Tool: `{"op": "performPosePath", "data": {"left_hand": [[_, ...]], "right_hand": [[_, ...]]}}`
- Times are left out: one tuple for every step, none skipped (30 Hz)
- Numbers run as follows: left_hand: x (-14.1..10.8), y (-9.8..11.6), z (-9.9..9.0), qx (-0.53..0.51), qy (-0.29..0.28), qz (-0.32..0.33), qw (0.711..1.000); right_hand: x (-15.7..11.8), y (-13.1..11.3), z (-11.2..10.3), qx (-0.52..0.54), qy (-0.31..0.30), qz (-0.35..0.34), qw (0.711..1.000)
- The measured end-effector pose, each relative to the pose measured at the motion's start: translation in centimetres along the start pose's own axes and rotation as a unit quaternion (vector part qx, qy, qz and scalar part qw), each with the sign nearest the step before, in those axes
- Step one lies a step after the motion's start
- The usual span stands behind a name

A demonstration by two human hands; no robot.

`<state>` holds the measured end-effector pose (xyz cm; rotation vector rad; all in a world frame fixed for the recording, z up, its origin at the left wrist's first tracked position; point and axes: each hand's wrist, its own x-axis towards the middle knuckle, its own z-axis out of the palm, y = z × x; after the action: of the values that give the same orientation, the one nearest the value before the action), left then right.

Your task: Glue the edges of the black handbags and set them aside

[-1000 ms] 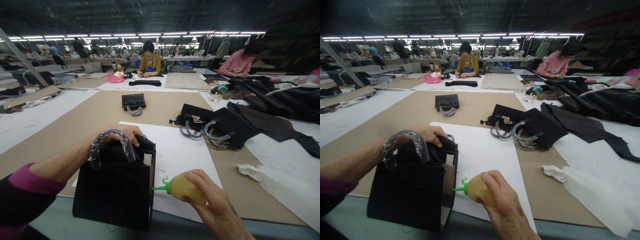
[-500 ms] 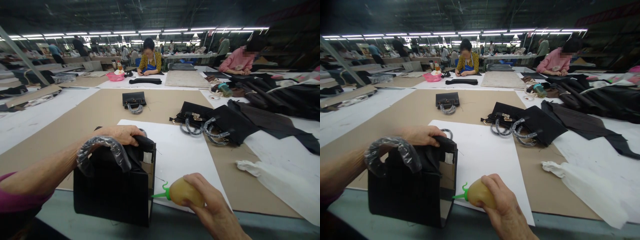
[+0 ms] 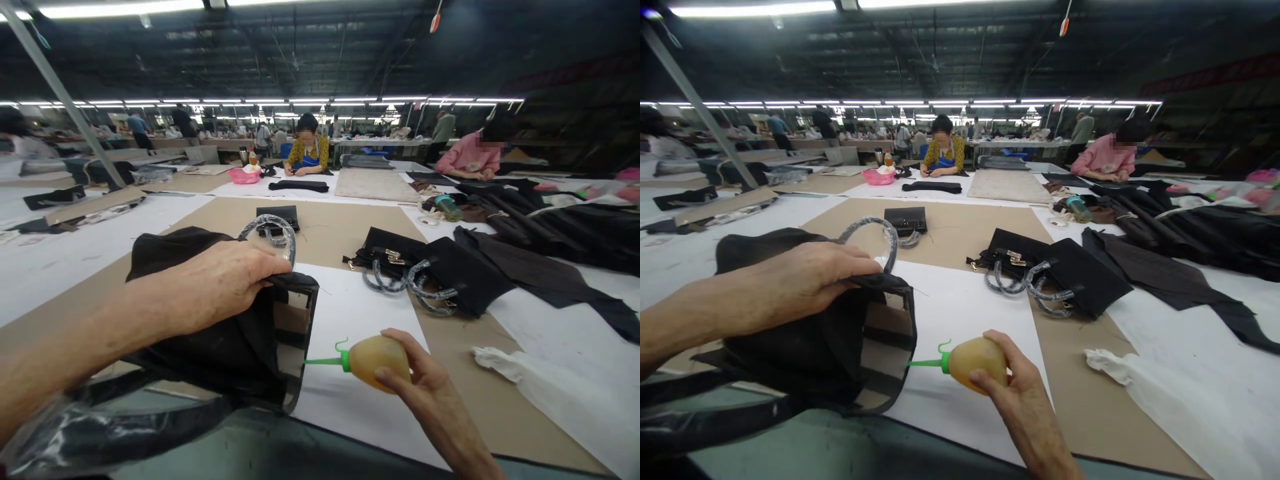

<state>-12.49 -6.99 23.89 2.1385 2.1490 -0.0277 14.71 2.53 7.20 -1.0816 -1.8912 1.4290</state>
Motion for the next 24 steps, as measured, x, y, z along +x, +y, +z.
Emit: {"op": "performPosePath", "data": {"left_hand": [[0.0,0.1,0.4,0.028,0.014,0.008,0.999],[0.1,0.3,1.1,0.054,0.019,0.014,0.998],[0.1,0.4,1.9,0.073,0.018,0.018,0.997],[0.0,0.5,2.8,0.082,0.014,0.018,0.996],[0.0,0.5,3.8,0.085,0.008,0.015,0.996],[-0.2,0.6,4.7,0.084,0.006,0.011,0.996],[-0.4,0.6,5.5,0.079,0.007,0.005,0.997],[-0.6,0.7,6.2,0.073,0.011,-0.003,0.997],[-0.9,0.8,6.8,0.066,0.016,-0.011,0.998],[-1.3,0.8,7.2,0.057,0.017,-0.019,0.998],[-1.6,0.9,7.4,0.048,0.017,-0.024,0.998],[-2.0,1.1,7.6,0.039,0.013,-0.026,0.999],[-2.3,1.2,7.8,0.033,0.009,-0.028,0.999],[-2.7,1.4,7.9,0.028,0.007,-0.03,0.999],[-3.0,1.5,8.1,0.024,0.005,-0.031,0.999],[-3.3,1.7,8.3,0.023,0.004,-0.032,0.999],[-3.6,1.8,8.5,0.022,0.004,-0.033,0.999],[-3.8,1.9,8.7,0.022,0.005,-0.034,0.999],[-4.1,2.0,8.8,0.024,0.007,-0.034,0.999],[-4.2,2.0,9.0,0.026,0.01,-0.034,0.999],[-4.4,2.0,9.1,0.03,0.016,-0.034,0.999],[-4.5,2.0,9.2,0.034,0.023,-0.033,0.999],[-4.6,2.0,9.3,0.036,0.029,-0.032,0.998],[-4.6,2.0,9.3,0.038,0.038,-0.03,0.998]], "right_hand": [[0.4,0.0,0.2,-0.001,0.002,-0.006,1.0],[0.9,0.1,0.3,-0.005,0.007,-0.014,1.0],[1.2,0.4,0.6,-0.011,0.015,-0.025,1.0],[1.6,0.6,0.8,-0.019,0.023,-0.038,0.999],[1.9,0.9,1.1,-0.029,0.028,-0.051,0.998],[2.2,1.3,1.3,-0.042,0.032,-0.063,0.997],[2.4,1.5,1.5,-0.054,0.034,-0.073,0.995],[2.5,1.7,1.6,-0.066,0.035,-0.079,0.994],[2.6,1.9,1.7,-0.076,0.035,-0.083,0.993],[2.7,2.0,1.8,-0.087,0.037,-0.089,0.991],[2.7,2.1,1.7,-0.098,0.039,-0.096,0.99],[2.7,2.2,1.7,-0.109,0.039,-0.103,0.988],[2.7,2.2,1.6,-0.122,0.038,-0.108,0.986],[2.6,2.3,1.5,-0.136,0.035,-0.112,0.984],[2.6,2.3,1.4,-0.149,0.033,-0.113,0.982],[2.6,2.3,1.4,-0.158,0.028,-0.11,0.981],[2.6,2.3,1.4,-0.163,0.024,-0.106,0.981],[2.6,2.2,1.5,-0.165,0.019,-0.102,0.981],[2.6,2.2,1.6,-0.165,0.014,-0.098,0.981],[2.7,2.1,1.8,-0.163,0.011,-0.094,0.982],[2.8,2.1,1.9,-0.162,0.011,-0.093,0.982],[2.9,2.1,2.0,-0.162,0.014,-0.092,0.982],[3.0,2.0,2.1,-0.162,0.018,-0.093,0.982],[3.1,2.0,2.2,-0.162,0.021,-0.096,0.982]]}}
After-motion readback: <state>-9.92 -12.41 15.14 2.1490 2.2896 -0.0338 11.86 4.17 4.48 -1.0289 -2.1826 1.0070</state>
